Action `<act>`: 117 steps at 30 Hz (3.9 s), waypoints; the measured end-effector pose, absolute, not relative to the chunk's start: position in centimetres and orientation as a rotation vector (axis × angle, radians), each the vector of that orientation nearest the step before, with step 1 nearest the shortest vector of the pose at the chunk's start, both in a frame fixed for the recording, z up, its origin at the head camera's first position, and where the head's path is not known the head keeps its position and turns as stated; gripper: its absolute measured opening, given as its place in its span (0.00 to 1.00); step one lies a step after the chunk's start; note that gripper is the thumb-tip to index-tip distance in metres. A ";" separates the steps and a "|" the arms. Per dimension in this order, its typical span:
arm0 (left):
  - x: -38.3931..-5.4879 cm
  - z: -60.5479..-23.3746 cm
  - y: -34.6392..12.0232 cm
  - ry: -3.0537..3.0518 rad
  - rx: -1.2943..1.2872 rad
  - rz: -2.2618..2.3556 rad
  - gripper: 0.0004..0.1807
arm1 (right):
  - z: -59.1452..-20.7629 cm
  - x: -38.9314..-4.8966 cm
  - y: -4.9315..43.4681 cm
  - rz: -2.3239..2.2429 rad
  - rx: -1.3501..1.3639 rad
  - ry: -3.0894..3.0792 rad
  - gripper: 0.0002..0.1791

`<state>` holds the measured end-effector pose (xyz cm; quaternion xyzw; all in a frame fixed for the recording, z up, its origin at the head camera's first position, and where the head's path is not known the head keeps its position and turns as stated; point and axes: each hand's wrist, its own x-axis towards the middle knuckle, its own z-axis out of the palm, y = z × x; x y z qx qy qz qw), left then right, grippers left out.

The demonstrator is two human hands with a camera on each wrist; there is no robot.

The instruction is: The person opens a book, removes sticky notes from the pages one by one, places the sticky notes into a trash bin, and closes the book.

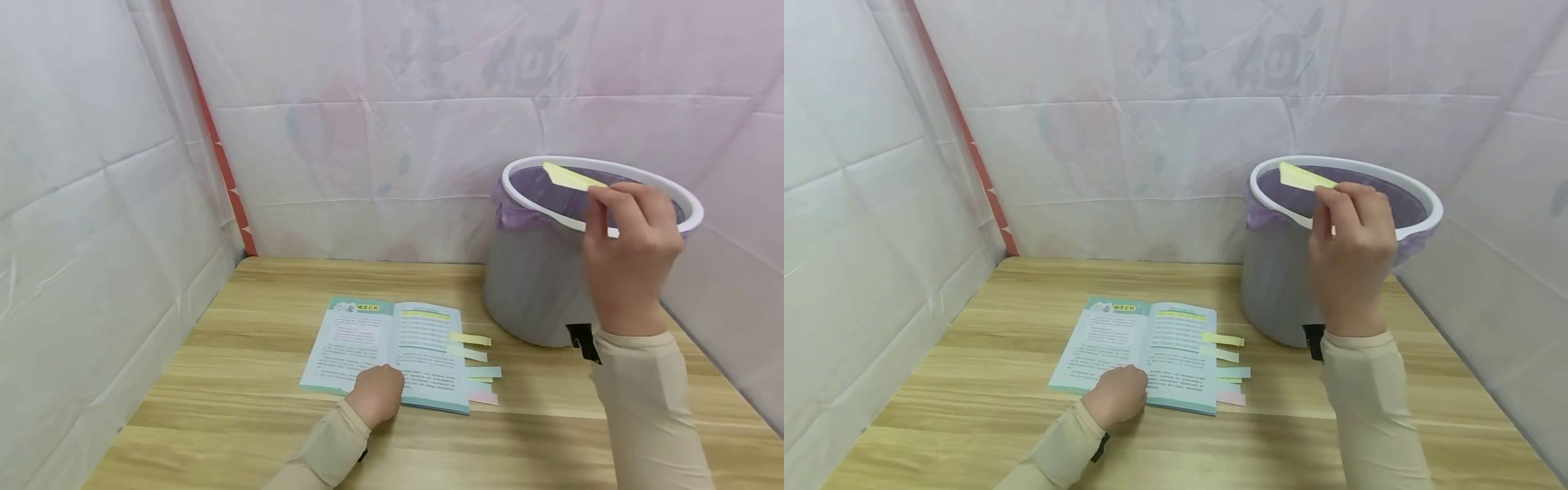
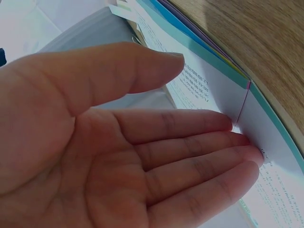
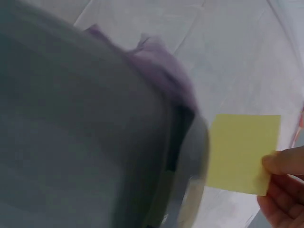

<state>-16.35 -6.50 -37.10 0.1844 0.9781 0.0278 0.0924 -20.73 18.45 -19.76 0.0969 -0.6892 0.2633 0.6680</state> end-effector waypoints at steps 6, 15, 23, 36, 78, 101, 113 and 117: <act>-16.4 -37.3 -6.5 2.922 0.542 0.063 0.06 | -20.7 -21.1 21.1 0.469 0.232 -1.858 0.09; -16.3 -37.4 -6.6 2.920 0.537 0.087 0.06 | -21.4 -21.2 21.7 0.436 0.230 -1.978 0.11; -16.3 -37.6 -6.5 2.935 0.548 0.078 0.06 | -21.3 -21.0 21.6 0.441 0.256 -1.983 0.11; -16.2 -38.0 -6.4 3.052 0.492 -0.010 0.05 | -25.1 -20.4 17.9 0.384 0.884 -1.942 0.23; -15.8 -38.0 -5.8 3.092 0.469 -0.140 0.03 | -40.7 -26.5 16.4 -0.222 1.058 -2.539 0.09; -15.7 -37.9 -5.7 3.098 0.473 -0.118 0.04 | -38.1 -26.9 16.7 -0.097 0.958 -2.486 0.10; -15.7 -38.0 -5.9 3.101 0.489 -0.125 0.04 | -29.6 -23.8 16.4 0.192 1.055 -2.089 0.10; -15.6 -38.0 -6.0 3.109 0.510 -0.130 0.04 | -26.0 -22.0 16.5 0.255 1.041 -1.835 0.05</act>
